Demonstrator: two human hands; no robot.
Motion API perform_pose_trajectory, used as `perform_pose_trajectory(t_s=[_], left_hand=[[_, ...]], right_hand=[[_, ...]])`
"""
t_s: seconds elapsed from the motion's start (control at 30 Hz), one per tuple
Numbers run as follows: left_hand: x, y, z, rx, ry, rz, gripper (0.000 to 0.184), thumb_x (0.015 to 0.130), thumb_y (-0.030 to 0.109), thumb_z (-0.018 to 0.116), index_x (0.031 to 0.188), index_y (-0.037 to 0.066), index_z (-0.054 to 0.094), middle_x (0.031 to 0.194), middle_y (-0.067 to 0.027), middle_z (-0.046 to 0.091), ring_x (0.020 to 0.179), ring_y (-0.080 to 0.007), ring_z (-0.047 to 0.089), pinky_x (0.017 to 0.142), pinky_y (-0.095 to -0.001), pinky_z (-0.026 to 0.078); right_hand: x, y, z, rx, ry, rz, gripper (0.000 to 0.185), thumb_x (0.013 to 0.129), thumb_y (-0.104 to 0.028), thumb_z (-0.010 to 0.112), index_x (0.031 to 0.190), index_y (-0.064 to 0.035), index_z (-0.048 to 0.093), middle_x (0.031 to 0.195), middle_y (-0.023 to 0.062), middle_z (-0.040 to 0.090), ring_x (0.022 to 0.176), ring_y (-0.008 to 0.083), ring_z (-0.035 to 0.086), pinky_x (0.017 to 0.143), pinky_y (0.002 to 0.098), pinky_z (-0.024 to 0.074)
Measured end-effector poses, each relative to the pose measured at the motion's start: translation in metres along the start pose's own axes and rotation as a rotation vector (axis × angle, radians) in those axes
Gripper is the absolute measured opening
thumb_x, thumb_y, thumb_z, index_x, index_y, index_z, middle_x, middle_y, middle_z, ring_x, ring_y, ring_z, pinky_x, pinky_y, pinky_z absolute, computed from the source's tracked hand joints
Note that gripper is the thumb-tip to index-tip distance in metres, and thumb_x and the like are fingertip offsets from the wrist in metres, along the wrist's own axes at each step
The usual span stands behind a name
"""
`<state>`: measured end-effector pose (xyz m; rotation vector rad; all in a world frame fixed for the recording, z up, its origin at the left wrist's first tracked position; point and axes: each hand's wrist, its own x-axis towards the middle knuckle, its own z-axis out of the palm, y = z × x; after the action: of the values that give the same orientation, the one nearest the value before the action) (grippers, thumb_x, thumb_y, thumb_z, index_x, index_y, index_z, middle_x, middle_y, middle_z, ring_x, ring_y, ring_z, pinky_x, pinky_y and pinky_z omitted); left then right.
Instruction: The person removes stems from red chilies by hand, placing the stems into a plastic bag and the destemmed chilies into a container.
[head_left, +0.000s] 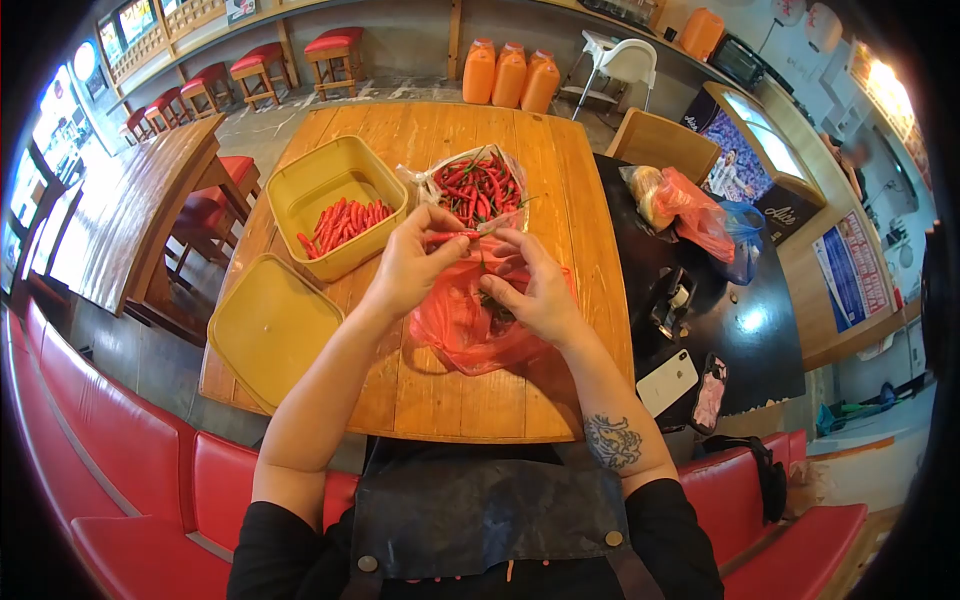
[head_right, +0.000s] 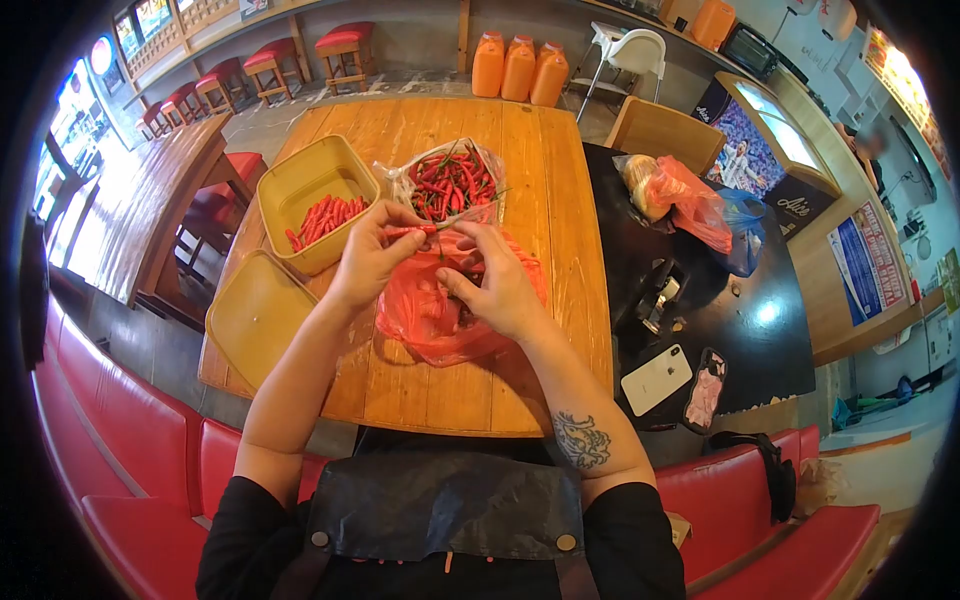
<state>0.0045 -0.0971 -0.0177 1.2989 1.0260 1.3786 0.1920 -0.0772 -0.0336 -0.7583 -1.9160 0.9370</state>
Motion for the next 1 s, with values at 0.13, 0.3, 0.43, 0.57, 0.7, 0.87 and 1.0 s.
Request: perform_pose_trajectory(t_s=[0.13, 0.3, 0.43, 0.57, 0.7, 0.87, 1.0], left_hand=[[0.000, -0.010, 0.002, 0.042, -0.063, -0.016, 0.014, 0.087, 0.002, 0.062, 0.097, 0.001, 0.053, 0.095, -0.0051, 0.061, 0.087, -0.0095, 0.060, 0.078, -0.0250, 0.049], [0.001, -0.014, 0.002, 0.191, -0.044, 0.047, 0.014, 0.085, 0.003, 0.063, 0.093, 0.000, 0.053, 0.090, -0.0063, 0.062, 0.084, -0.0102, 0.059, 0.077, -0.0263, 0.049], [0.000, -0.016, 0.007, 0.130, -0.086, -0.037, 0.014, 0.084, 0.003, 0.065, 0.095, 0.001, 0.055, 0.090, -0.0040, 0.061, 0.083, -0.0080, 0.057, 0.074, -0.0249, 0.048], [-0.001, -0.018, 0.008, 0.335, -0.083, -0.024, 0.014, 0.085, 0.005, 0.065, 0.095, 0.002, 0.056, 0.088, -0.0020, 0.061, 0.079, -0.0064, 0.057, 0.071, -0.0226, 0.047], [-0.003, -0.013, 0.005, 0.265, -0.115, -0.094, 0.014, 0.086, 0.007, 0.065, 0.096, 0.001, 0.057, 0.088, -0.0025, 0.062, 0.076, -0.0071, 0.058, 0.069, -0.0227, 0.048], [-0.004, -0.006, -0.001, 0.027, -0.169, -0.123, 0.012, 0.088, 0.006, 0.062, 0.097, -0.001, 0.057, 0.090, -0.0034, 0.063, 0.079, -0.0085, 0.059, 0.074, -0.0241, 0.049], [-0.003, -0.001, -0.007, 0.019, -0.178, -0.029, 0.013, 0.090, 0.005, 0.059, 0.101, -0.001, 0.058, 0.092, -0.0039, 0.063, 0.085, -0.0097, 0.059, 0.079, -0.0254, 0.049]], right_hand=[[0.000, 0.002, -0.001, 0.152, -0.066, 0.123, 0.045, 0.084, -0.011, 0.069, 0.123, -0.0032, 0.049, 0.101, 0.0083, 0.058, 0.092, 0.0147, 0.058, 0.080, 0.0277, 0.0494], [0.004, 0.008, 0.001, 0.610, -0.009, 0.260, 0.032, 0.087, -0.004, 0.064, 0.116, -0.0019, 0.052, 0.092, 0.0019, 0.059, 0.083, 0.0092, 0.058, 0.078, 0.0245, 0.0492], [0.002, 0.003, 0.005, 0.746, -0.042, 0.296, 0.028, 0.087, -0.003, 0.064, 0.113, -0.0013, 0.053, 0.089, 0.0010, 0.059, 0.081, 0.0089, 0.057, 0.076, 0.0239, 0.0495], [0.003, 0.014, 0.008, 0.622, -0.007, 0.314, 0.019, 0.086, -0.003, 0.065, 0.103, -0.0017, 0.056, 0.085, 0.0003, 0.059, 0.076, 0.0087, 0.058, 0.072, 0.0233, 0.0500], [0.003, 0.007, 0.009, 0.628, 0.003, 0.337, 0.013, 0.085, -0.004, 0.066, 0.093, -0.0019, 0.056, 0.085, 0.0011, 0.061, 0.074, 0.0084, 0.059, 0.069, 0.0231, 0.0500], [0.004, 0.010, 0.005, 0.481, -0.002, 0.315, 0.012, 0.085, -0.002, 0.066, 0.092, -0.0013, 0.057, 0.086, 0.0029, 0.063, 0.076, 0.0089, 0.060, 0.071, 0.0226, 0.0503], [0.006, -0.001, -0.003, 0.550, -0.002, 0.282, 0.009, 0.085, -0.001, 0.064, 0.093, -0.0001, 0.059, 0.086, 0.0028, 0.063, 0.075, 0.0079, 0.059, 0.070, 0.0229, 0.0498]])
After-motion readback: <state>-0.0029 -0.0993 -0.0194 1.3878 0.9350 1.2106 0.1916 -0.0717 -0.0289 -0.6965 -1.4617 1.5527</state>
